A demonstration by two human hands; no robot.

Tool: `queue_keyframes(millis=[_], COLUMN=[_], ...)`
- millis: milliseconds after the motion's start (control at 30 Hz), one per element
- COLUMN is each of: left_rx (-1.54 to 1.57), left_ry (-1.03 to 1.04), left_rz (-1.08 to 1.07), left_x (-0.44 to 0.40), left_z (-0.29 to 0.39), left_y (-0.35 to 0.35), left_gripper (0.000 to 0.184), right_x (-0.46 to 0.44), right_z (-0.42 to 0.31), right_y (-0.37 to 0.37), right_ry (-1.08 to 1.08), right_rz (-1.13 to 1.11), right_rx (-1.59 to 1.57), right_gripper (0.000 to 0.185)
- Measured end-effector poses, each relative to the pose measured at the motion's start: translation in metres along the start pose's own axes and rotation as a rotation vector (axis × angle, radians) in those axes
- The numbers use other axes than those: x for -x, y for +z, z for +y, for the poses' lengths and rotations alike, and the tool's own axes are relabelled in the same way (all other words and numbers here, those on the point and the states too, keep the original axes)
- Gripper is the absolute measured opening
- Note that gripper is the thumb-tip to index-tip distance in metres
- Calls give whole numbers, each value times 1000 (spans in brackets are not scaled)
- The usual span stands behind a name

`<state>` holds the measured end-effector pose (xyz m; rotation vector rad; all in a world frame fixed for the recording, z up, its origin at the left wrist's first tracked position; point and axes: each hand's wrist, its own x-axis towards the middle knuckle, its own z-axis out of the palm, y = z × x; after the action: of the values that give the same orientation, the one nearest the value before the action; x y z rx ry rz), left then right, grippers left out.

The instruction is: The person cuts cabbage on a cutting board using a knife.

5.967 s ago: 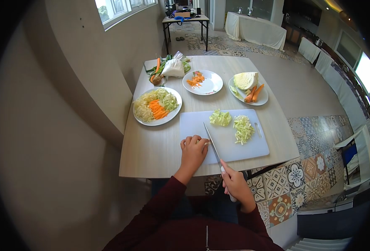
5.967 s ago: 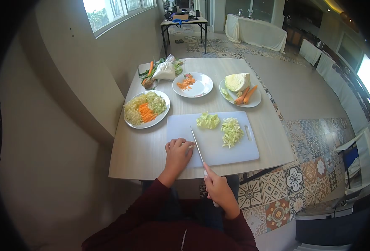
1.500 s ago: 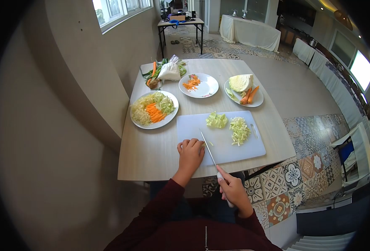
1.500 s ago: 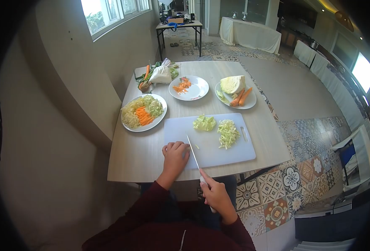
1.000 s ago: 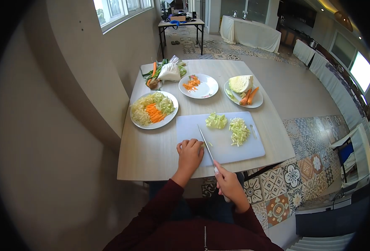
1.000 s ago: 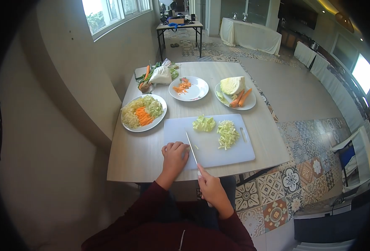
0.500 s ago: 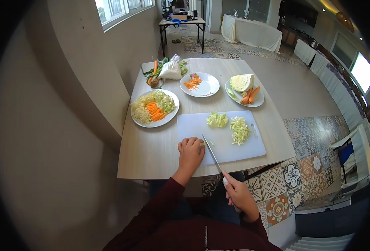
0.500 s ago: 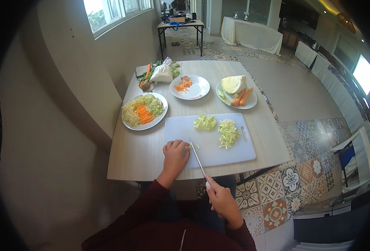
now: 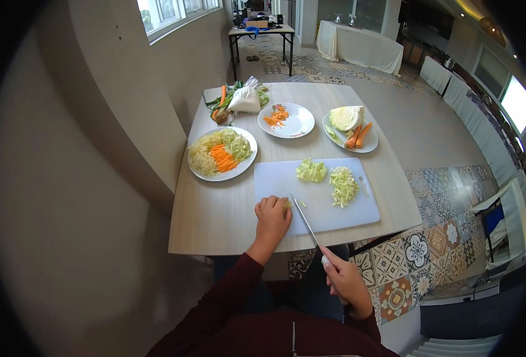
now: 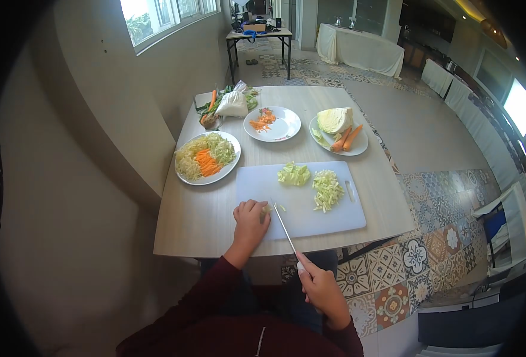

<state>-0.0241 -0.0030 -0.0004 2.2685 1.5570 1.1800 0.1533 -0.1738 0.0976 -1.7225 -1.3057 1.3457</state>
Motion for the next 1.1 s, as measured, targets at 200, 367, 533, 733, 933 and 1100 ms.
queue_keyframes(millis=[200,367,533,733,933,1100], left_rx=[23,8,21,13,-18,1], left_ry=[-10,-51,2,40,34,35], left_rz=[50,49,-19,-83,-58,-44], left_x=[0,0,-4,-7,-4,-2], left_z=[-4,-1,-2,5,4,1], left_y=[4,2,0,-4,-2,-1], left_gripper=[27,28,27,26,31,34], right_x=[-2,-2,0,2,1,0], right_z=[-3,-5,-1,2,0,2], right_y=[7,8,9,6,7,7], right_ry=[-41,-36,-38,-26,-29,-41], right_rz=[23,34,46,55,55,52], right_rx=[50,8,-10,-29,-19,-22], right_gripper=[48,48,49,49,49,49])
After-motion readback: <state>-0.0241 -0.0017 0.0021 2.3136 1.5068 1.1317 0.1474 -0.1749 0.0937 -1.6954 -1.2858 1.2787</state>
